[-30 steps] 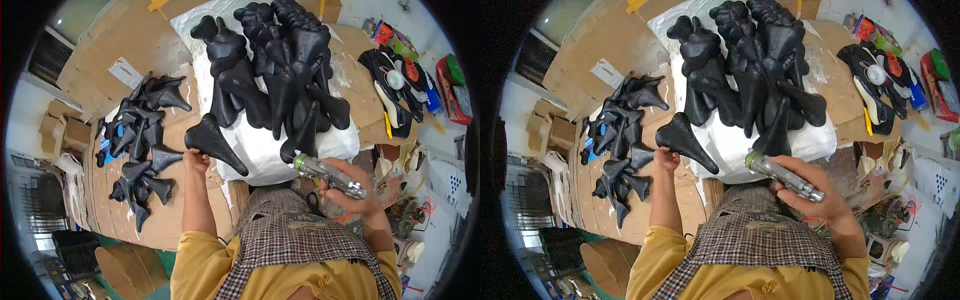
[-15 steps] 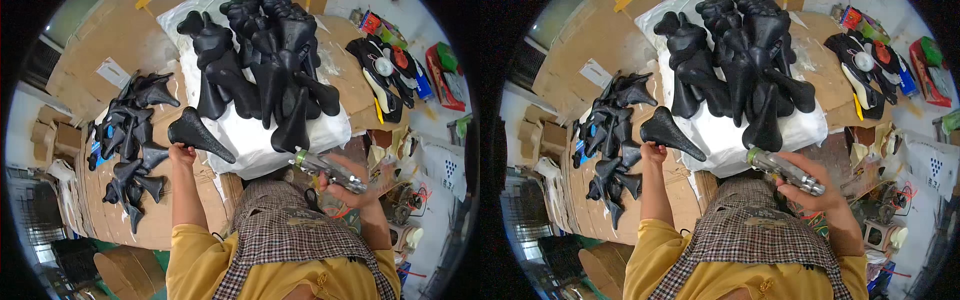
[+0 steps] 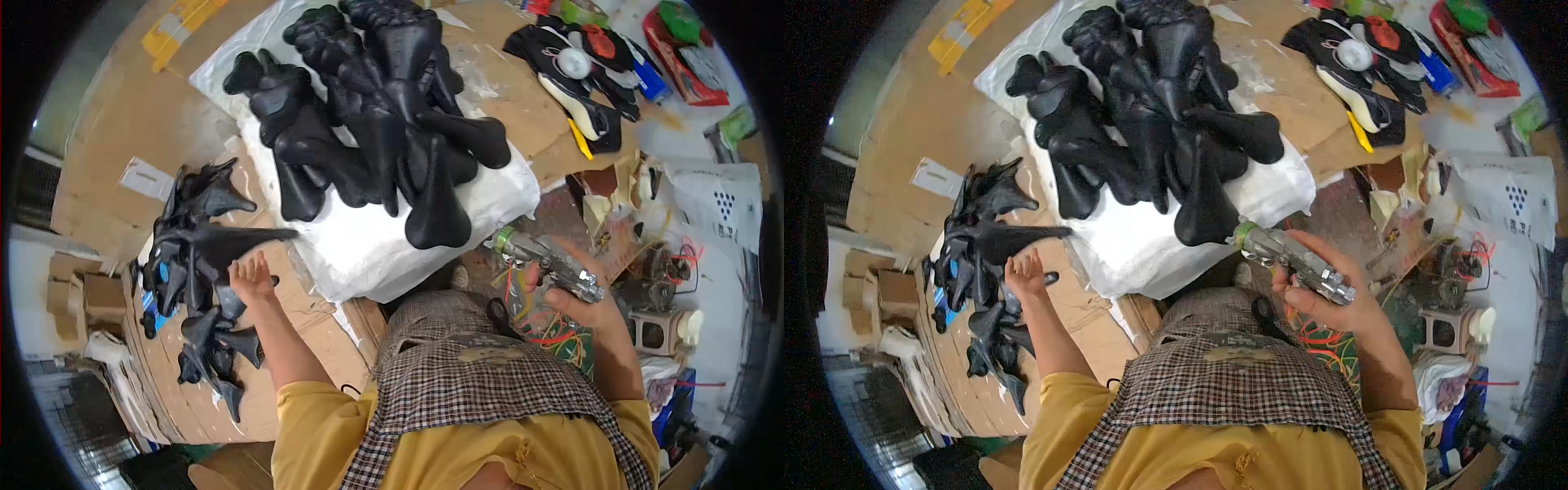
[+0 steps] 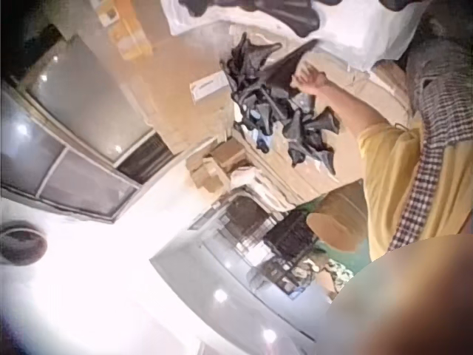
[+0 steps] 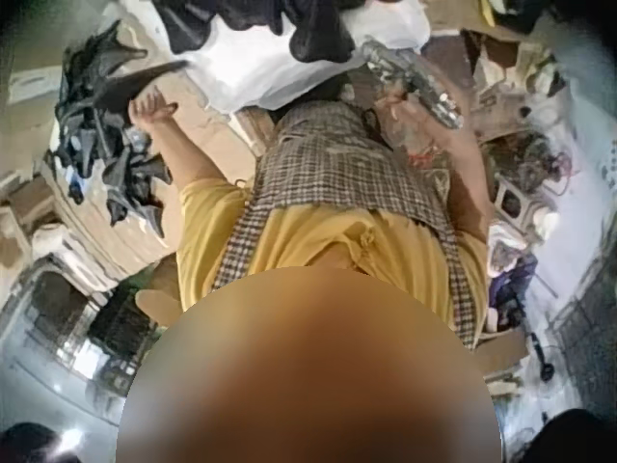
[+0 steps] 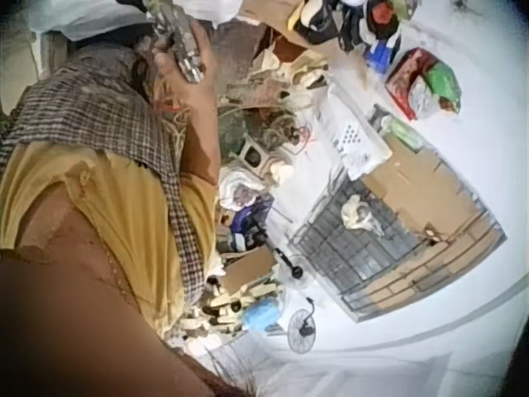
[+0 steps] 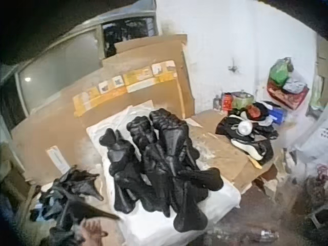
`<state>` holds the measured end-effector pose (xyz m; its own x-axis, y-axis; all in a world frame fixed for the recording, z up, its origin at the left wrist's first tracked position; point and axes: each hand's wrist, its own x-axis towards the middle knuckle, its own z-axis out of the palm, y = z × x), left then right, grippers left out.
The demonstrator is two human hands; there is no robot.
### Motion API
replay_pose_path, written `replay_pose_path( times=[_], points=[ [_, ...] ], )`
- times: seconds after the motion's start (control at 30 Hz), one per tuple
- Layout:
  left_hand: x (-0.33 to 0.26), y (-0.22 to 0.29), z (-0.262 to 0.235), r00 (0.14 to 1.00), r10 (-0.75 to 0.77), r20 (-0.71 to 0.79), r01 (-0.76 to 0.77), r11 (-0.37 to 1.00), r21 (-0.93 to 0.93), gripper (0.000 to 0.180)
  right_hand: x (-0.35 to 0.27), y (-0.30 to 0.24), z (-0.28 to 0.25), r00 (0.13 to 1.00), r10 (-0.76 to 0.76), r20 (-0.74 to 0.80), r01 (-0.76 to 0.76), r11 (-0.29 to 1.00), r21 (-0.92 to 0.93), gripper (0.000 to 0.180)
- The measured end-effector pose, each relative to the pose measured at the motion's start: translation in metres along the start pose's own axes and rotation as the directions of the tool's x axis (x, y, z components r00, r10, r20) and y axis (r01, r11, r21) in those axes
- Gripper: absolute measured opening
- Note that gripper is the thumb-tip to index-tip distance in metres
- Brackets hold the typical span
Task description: Sorting and moving black bicycle seats between a work table and a large storage sack.
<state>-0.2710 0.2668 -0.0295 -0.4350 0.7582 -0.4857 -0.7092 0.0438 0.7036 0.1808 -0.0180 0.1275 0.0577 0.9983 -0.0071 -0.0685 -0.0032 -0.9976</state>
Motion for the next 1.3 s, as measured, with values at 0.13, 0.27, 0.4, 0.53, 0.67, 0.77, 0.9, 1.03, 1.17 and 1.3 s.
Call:
replay_pose_path(
  times=[0.13, 0.27, 0.4, 0.53, 0.67, 0.77, 0.9, 1.03, 1.17, 1.3],
  points=[
    [0.033, -0.073, -0.031, 0.986, -0.006, 0.167, -0.065, 0.908, 0.414, 0.040, -0.021, 0.008, -0.009, 0.997, -0.028, -0.075, 0.023, 0.997, -0.069, 0.063],
    [-0.065, -0.216, 0.048, 0.693, -0.384, 0.610, -0.371, 0.536, 0.759, 0.031, -0.038, 0.019, -0.007, 0.982, 0.112, -0.155, -0.120, 0.992, -0.043, 0.063],
    [-0.124, -0.251, 0.076, 0.609, -0.266, 0.748, -0.706, 0.249, 0.663, 0.057, -0.044, 0.024, -0.005, 0.975, 0.030, -0.222, -0.055, 0.993, -0.109, 0.065],
    [-0.124, -0.249, 0.072, 0.620, -0.205, 0.757, -0.748, 0.137, 0.650, 0.049, -0.040, 0.012, -0.001, 0.965, 0.135, -0.226, -0.165, 0.979, -0.121, 0.060],
    [-0.122, -0.243, 0.072, 0.478, -0.551, 0.684, -0.153, 0.714, 0.683, 0.024, -0.049, 0.019, -0.006, 0.973, 0.057, -0.222, -0.093, 0.984, -0.155, 0.064],
    [-0.135, -0.202, 0.100, 0.555, -0.478, 0.681, -0.123, 0.762, 0.635, 0.022, -0.063, 0.008, -0.009, 0.958, 0.116, -0.263, -0.143, 0.986, -0.089, 0.061],
    [-0.119, -0.174, 0.114, 0.557, -0.481, 0.678, 0.170, 0.864, 0.473, 0.020, -0.069, 0.005, -0.019, 0.976, 0.114, -0.188, -0.158, 0.958, -0.238, 0.057],
    [-0.124, -0.185, 0.111, 0.529, -0.537, 0.657, 0.231, 0.837, 0.497, 0.022, -0.065, -0.003, -0.018, 0.971, 0.073, -0.229, -0.119, 0.974, -0.195, 0.057],
    [-0.128, -0.201, 0.098, 0.552, -0.563, 0.616, 0.218, 0.810, 0.545, 0.023, -0.048, -0.022, -0.012, 0.957, -0.059, -0.285, 0.012, 0.986, -0.165, 0.059],
    [-0.121, -0.186, 0.089, 0.567, -0.561, 0.603, 0.223, 0.810, 0.543, 0.023, -0.044, -0.018, -0.015, 0.965, -0.079, -0.252, 0.041, 0.987, -0.153, 0.063]
  ],
)
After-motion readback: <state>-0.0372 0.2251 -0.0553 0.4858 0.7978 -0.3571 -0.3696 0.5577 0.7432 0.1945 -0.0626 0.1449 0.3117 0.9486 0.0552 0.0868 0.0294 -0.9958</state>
